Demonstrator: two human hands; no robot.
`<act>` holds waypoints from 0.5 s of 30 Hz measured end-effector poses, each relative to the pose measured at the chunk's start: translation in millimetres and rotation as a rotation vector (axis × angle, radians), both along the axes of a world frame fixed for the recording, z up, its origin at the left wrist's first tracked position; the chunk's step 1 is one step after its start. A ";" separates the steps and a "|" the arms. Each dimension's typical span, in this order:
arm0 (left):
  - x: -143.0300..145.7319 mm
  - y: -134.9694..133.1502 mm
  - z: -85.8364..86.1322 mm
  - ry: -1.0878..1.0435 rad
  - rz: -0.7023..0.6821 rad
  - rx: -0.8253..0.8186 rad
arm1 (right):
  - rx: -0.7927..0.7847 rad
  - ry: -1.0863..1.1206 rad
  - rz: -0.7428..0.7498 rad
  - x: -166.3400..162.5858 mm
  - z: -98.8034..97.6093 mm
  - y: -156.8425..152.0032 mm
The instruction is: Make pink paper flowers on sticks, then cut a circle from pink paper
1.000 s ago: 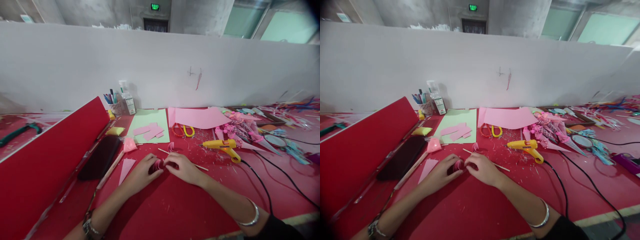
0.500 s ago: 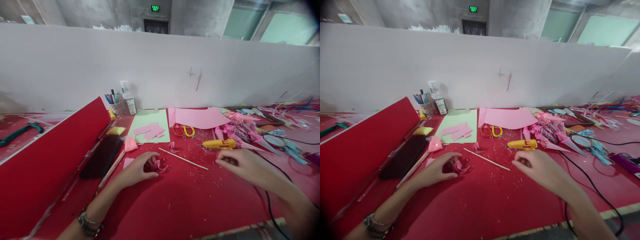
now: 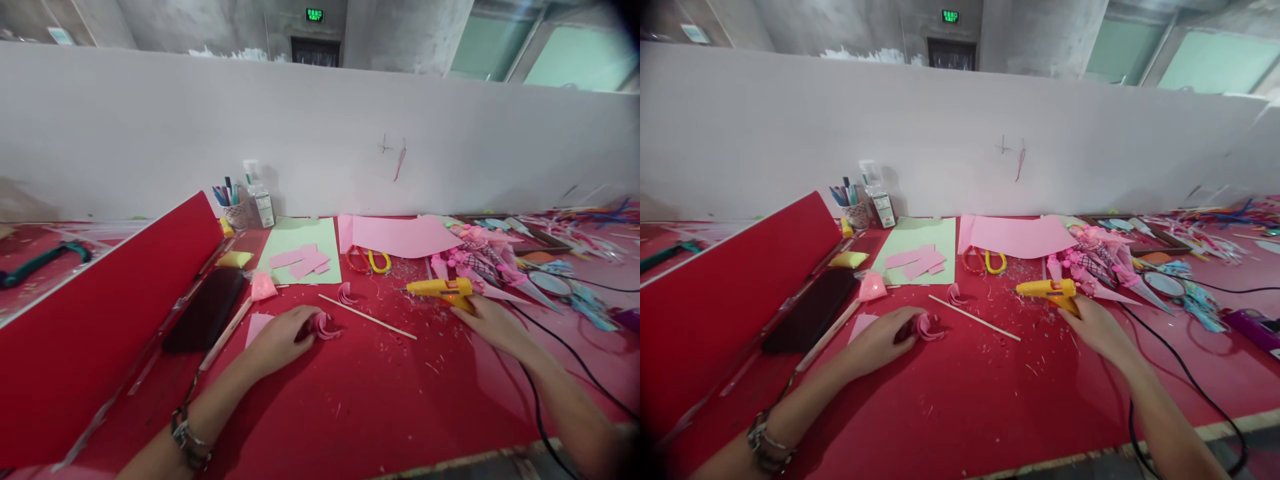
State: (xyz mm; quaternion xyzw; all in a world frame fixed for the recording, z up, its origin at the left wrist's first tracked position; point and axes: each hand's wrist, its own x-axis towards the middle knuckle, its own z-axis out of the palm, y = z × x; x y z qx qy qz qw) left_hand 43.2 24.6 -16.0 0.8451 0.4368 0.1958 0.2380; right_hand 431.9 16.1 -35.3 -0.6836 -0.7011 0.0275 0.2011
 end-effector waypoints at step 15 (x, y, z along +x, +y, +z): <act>6.4 -2.7 -7.3 -0.081 0.241 0.051 | 0.289 0.068 0.103 -122.7 58.3 15.8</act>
